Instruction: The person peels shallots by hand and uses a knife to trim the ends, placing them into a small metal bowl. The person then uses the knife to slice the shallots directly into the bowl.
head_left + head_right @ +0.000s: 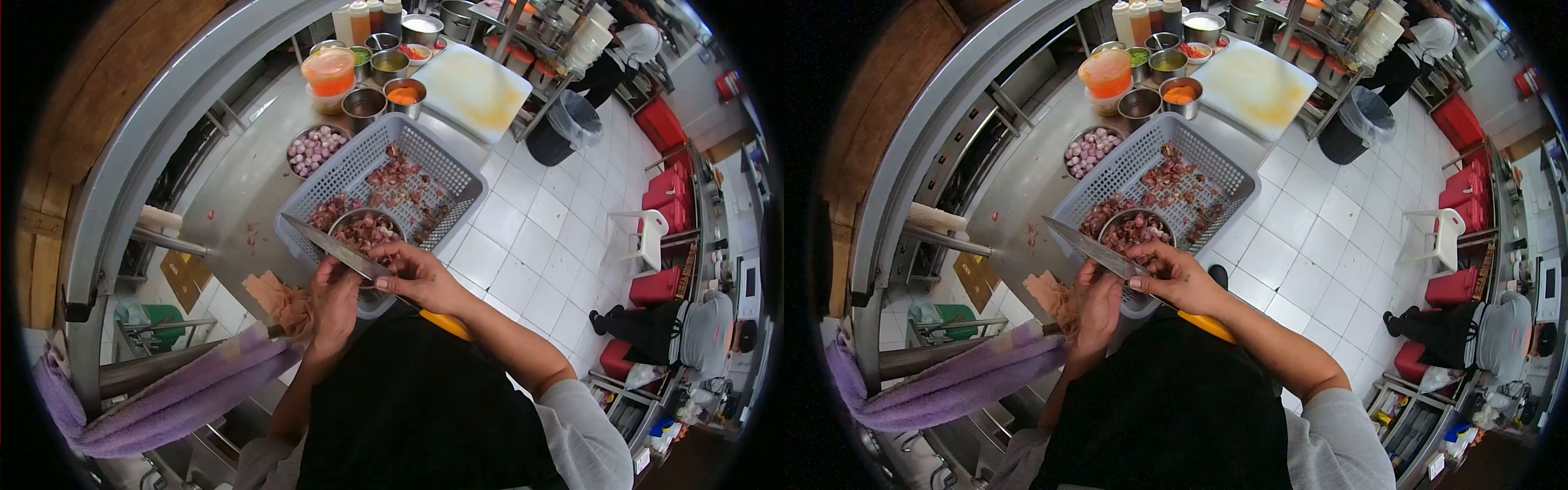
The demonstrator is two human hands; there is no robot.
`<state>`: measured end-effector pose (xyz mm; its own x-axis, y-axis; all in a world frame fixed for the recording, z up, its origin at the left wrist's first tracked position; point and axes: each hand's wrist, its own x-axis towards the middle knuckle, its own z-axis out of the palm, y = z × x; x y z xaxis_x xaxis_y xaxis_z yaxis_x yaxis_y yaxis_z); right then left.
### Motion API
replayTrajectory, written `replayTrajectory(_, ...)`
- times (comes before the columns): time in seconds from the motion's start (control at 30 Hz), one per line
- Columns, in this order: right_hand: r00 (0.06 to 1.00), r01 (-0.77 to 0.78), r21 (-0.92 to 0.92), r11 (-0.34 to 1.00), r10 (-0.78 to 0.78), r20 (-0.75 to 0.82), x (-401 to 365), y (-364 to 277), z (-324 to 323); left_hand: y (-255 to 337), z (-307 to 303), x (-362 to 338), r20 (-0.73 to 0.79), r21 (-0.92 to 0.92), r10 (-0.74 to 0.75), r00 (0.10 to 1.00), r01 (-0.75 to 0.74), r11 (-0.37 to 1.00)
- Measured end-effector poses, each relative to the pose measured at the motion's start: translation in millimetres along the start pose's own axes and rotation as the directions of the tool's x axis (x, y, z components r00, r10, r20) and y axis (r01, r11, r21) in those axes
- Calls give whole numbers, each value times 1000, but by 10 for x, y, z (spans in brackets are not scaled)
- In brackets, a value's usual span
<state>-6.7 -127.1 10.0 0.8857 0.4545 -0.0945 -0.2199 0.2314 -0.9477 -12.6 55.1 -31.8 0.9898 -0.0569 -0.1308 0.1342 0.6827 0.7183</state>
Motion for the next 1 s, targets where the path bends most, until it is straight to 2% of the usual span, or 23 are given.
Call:
replayTrajectory(0.33, 1000, -2, -31, 1000, 2, -4, 0, 32, -15, -7, -68, -19, 8, 9, 29, 1000, -29, 1000)
replayTrajectory(0.43, 1000, -21, 70, 997, 19, 25, 31, 7, -39, 10, -50, -26, 17, 24, 29, 999, -29, 999)
replayTrajectory(0.5, 992, -114, 179, 977, 104, 65, 4, -92, -45, 33, -15, -27, 7, 27, 32, 999, -32, 999)
replayTrajectory(0.6, 991, -130, 234, 964, 121, 52, -8, -107, -33, 67, 41, -28, 21, -16, -9, 1000, 9, 1000)
replayTrajectory(0.73, 995, -92, 193, 977, 80, 67, 12, -53, -82, 59, 2, -7, 79, 2, -14, 997, 13, 1000)
replayTrajectory(0.9, 972, -233, 358, 904, 219, 80, 2, -21, -131, 80, -1, 18, 93, -19, -110, 990, 112, 994)
replayTrajectory(1.0, 974, -227, 378, 898, 217, 68, -3, -25, -120, 72, 8, 24, 82, -79, -128, 988, 135, 988)
